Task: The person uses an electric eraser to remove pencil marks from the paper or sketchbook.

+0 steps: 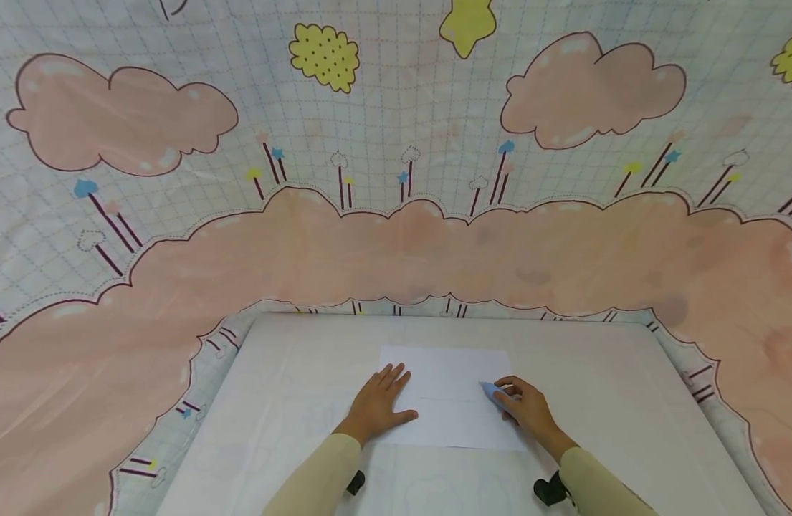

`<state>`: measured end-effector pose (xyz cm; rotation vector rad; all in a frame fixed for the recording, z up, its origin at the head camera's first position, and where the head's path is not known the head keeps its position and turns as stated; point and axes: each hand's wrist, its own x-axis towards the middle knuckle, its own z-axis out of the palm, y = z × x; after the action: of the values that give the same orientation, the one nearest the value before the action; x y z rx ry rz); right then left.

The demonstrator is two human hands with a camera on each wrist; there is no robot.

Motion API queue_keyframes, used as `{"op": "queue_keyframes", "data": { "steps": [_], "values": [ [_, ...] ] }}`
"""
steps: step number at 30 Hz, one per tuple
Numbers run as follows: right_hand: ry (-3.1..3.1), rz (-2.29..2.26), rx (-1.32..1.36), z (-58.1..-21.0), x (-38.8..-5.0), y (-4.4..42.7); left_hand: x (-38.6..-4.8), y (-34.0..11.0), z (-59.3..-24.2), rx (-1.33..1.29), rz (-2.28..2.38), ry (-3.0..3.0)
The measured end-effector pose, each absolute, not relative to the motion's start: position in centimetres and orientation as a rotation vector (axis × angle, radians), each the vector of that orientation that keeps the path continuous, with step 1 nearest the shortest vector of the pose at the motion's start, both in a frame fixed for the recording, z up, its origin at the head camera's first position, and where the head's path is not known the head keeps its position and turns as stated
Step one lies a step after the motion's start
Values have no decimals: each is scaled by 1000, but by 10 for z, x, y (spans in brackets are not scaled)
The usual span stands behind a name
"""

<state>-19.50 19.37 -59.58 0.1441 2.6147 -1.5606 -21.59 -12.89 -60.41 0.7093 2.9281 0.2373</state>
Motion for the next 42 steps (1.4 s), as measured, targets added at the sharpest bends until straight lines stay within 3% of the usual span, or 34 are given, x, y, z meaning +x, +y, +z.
{"op": "queue_keyframes", "data": {
  "steps": [28,42],
  "values": [
    [2547,-1520,-17,-594,-187,202,-215,-133,-612,763,415,2953],
    [2531,-1460,-126,-593,-190,209,-204,-114,-608,753,386,2975]
  ]
}}
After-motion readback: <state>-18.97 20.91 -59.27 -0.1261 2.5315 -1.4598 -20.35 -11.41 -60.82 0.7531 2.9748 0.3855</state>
